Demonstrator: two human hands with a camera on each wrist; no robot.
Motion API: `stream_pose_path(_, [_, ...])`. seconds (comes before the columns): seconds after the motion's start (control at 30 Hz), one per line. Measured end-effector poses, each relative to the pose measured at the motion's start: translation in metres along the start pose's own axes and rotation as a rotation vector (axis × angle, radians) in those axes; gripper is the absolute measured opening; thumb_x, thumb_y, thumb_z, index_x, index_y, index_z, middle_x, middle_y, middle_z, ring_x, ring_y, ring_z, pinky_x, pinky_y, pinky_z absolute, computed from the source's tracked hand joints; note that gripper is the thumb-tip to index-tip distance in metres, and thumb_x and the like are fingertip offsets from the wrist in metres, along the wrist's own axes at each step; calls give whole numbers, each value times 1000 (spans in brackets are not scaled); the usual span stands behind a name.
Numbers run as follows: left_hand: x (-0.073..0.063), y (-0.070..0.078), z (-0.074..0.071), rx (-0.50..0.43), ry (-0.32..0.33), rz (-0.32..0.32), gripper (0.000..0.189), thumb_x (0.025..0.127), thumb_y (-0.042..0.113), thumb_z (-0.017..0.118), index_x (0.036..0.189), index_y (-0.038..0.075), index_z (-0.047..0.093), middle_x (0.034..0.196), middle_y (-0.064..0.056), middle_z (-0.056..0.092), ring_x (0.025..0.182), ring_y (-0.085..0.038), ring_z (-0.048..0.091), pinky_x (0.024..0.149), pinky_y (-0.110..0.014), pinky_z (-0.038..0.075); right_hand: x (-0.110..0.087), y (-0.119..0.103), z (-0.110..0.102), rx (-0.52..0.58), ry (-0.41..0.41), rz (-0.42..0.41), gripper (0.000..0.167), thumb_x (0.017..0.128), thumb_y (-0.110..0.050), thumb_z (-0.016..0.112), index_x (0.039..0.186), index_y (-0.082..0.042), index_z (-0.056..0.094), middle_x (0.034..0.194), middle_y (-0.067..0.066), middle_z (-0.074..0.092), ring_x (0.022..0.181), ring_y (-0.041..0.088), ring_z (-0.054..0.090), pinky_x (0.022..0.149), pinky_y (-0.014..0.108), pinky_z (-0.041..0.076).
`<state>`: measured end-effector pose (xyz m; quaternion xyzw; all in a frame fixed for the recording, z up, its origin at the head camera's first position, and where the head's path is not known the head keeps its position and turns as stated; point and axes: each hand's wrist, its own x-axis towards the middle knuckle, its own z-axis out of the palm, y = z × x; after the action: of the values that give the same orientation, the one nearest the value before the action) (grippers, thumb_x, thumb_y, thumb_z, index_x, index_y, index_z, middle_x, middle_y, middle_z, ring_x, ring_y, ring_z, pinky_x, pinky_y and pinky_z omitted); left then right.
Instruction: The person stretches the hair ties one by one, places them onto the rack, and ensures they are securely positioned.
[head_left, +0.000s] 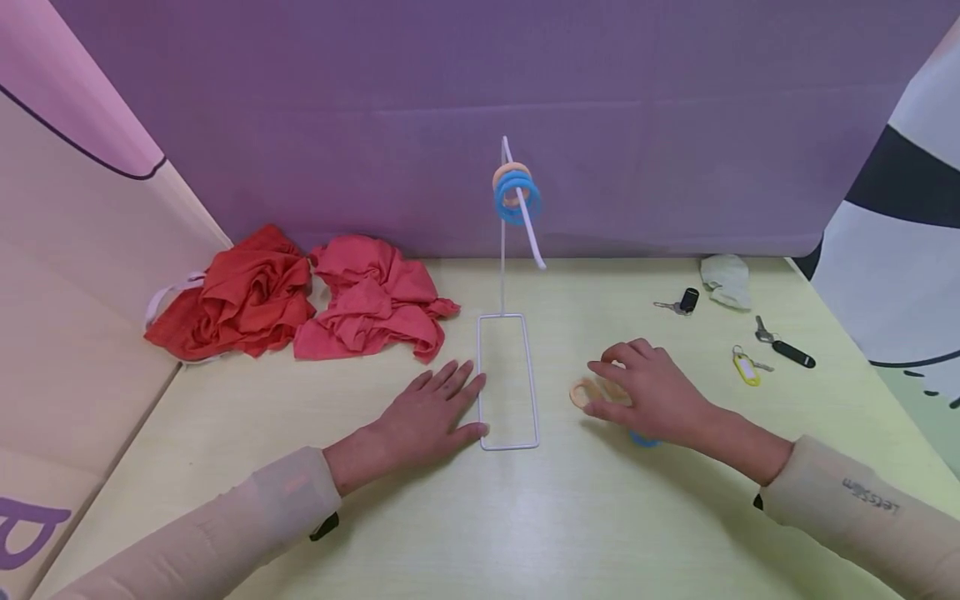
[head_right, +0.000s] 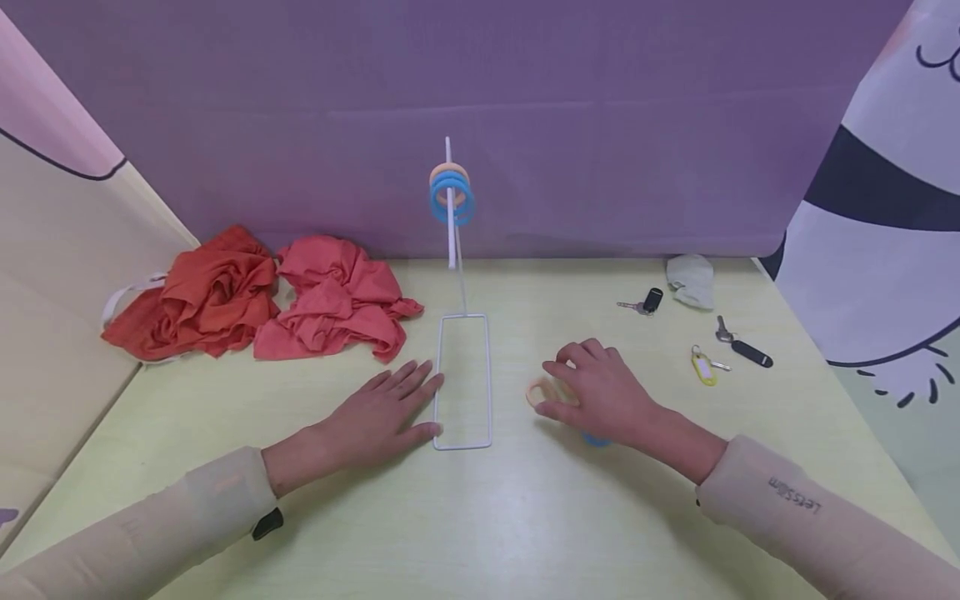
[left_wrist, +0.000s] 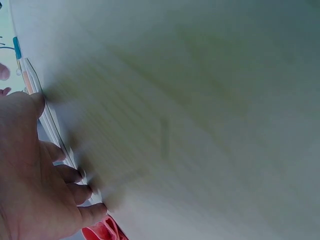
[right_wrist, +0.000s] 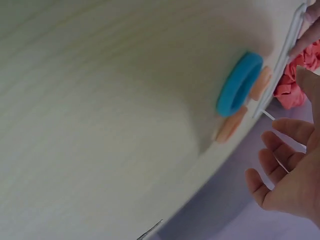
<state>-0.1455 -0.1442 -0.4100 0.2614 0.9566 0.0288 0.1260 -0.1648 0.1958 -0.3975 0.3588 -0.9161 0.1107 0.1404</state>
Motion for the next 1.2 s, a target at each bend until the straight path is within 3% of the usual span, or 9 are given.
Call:
stream_pose_path(0.43, [-2, 1, -1, -5, 26, 14, 79, 99, 62, 45, 161, 19, 22, 169, -7, 18, 157, -30, 15, 123, -55, 23, -2, 0, 14, -57, -88, 56, 39, 82, -48, 78, 107, -19, 73, 110, 4, 62, 107, 28, 51, 82, 50, 44])
stream_pose_path(0.7, [-1, 2, -1, 3, 32, 11, 79, 99, 62, 45, 161, 20, 22, 169, -6, 18, 157, -30, 14, 123, -55, 23, 0, 1, 17, -82, -73, 31, 30, 83, -47, 78, 96, -20, 73, 107, 3, 62, 104, 28, 52, 80, 50, 46])
stream_pose_path(1.2, [-2, 1, -1, -7, 25, 12, 79, 99, 61, 45, 161, 19, 22, 169, -6, 17, 157, -30, 14, 123, -55, 23, 7, -3, 22, -46, -54, 16, 23, 86, -34, 78, 96, -15, 73, 102, 2, 63, 94, 24, 51, 72, 41, 43])
